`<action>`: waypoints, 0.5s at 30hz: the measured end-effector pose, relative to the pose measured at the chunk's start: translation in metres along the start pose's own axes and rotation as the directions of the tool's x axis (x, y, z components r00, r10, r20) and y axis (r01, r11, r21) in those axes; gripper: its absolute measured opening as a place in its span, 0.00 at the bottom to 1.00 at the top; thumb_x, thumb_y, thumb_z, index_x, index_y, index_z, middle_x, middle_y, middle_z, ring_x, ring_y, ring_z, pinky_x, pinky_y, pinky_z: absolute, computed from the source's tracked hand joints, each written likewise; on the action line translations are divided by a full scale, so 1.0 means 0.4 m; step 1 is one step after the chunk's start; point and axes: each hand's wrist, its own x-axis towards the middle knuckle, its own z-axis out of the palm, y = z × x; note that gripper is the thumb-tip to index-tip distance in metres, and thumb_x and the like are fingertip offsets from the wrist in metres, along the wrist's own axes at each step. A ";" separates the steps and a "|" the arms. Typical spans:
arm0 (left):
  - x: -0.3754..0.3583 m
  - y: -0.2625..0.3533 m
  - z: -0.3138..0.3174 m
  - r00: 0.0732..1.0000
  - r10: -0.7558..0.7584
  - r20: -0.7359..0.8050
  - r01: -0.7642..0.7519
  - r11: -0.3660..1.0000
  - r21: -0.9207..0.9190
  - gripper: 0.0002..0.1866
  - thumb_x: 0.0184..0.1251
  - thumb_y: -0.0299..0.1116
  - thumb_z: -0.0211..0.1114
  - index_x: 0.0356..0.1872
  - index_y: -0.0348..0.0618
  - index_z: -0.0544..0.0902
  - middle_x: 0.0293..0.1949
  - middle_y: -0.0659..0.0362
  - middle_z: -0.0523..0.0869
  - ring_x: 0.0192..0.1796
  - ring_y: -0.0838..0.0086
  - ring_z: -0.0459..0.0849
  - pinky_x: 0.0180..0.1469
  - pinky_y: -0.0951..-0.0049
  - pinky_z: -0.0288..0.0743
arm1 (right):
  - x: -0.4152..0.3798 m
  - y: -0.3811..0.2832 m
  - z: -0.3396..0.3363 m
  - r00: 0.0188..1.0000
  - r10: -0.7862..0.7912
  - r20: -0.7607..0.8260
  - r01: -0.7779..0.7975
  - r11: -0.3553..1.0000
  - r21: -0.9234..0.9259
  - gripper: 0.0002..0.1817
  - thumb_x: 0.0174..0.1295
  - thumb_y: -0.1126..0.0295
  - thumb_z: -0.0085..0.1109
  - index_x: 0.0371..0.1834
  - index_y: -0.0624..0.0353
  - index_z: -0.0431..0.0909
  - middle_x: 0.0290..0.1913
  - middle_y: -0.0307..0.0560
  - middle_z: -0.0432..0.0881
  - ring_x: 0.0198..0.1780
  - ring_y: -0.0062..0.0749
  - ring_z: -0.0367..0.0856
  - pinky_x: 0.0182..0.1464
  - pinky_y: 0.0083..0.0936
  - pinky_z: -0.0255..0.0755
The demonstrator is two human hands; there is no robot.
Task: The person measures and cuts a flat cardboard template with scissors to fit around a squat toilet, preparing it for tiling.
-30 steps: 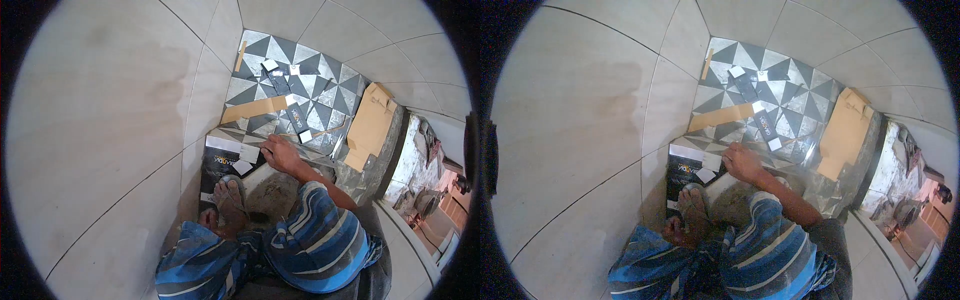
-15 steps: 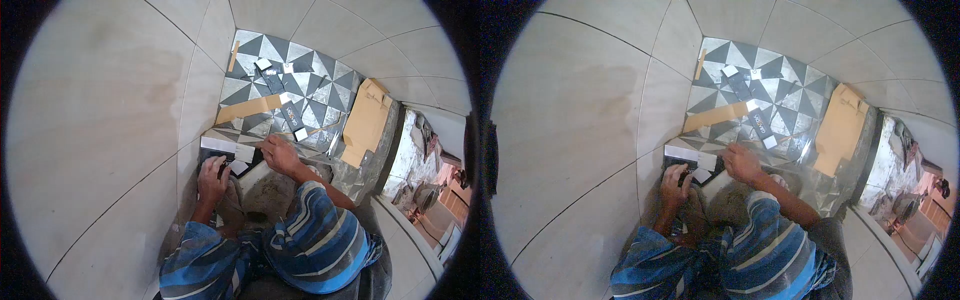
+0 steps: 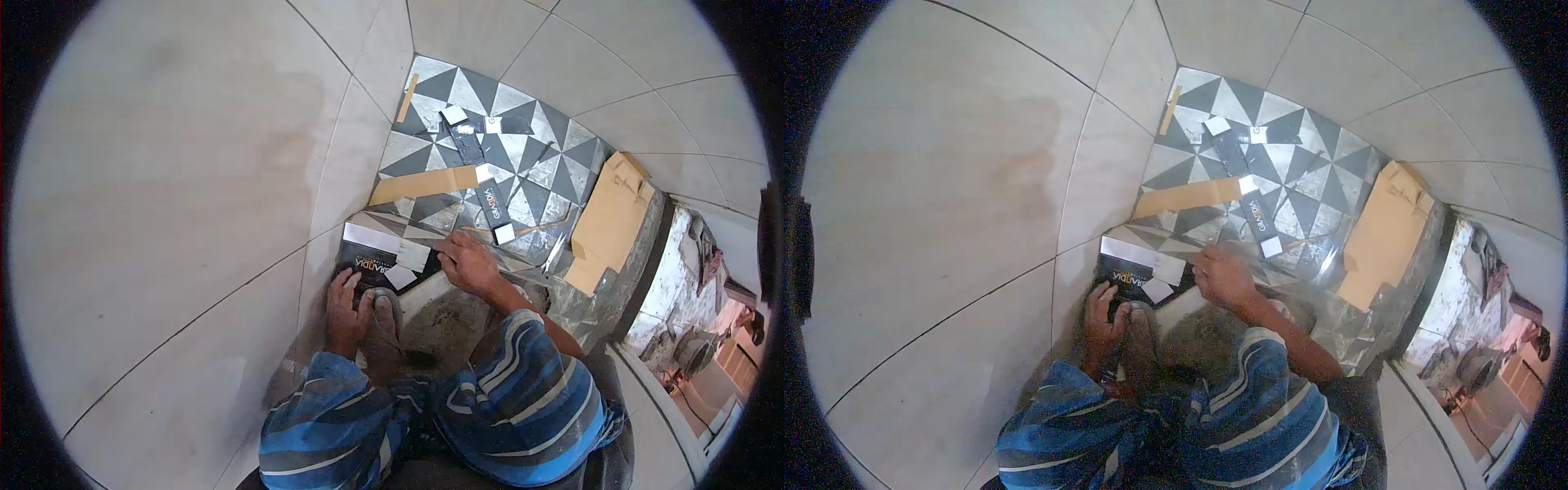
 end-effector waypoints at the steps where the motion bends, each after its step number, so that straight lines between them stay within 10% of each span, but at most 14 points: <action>1: -0.009 -0.001 0.002 1.000 -0.007 0.022 0.007 1.000 0.009 0.22 0.71 0.35 0.66 0.63 0.38 0.79 0.67 0.42 0.75 0.68 0.43 0.74 0.71 0.47 0.67 | 0.001 0.000 0.000 0.999 0.008 0.039 -0.007 1.000 -0.029 0.13 0.67 0.67 0.60 0.53 0.55 0.84 0.48 0.52 0.81 0.52 0.53 0.81 0.55 0.46 0.76; 15: 0.060 0.035 0.025 0.974 0.193 0.116 -0.207 0.971 0.122 0.25 0.70 0.40 0.66 0.65 0.41 0.79 0.70 0.41 0.71 0.72 0.43 0.69 0.73 0.43 0.62 | 0.006 -0.023 0.038 0.984 -0.176 -0.029 0.171 0.977 -0.131 0.17 0.60 0.70 0.62 0.54 0.52 0.82 0.50 0.50 0.80 0.55 0.49 0.80 0.57 0.46 0.75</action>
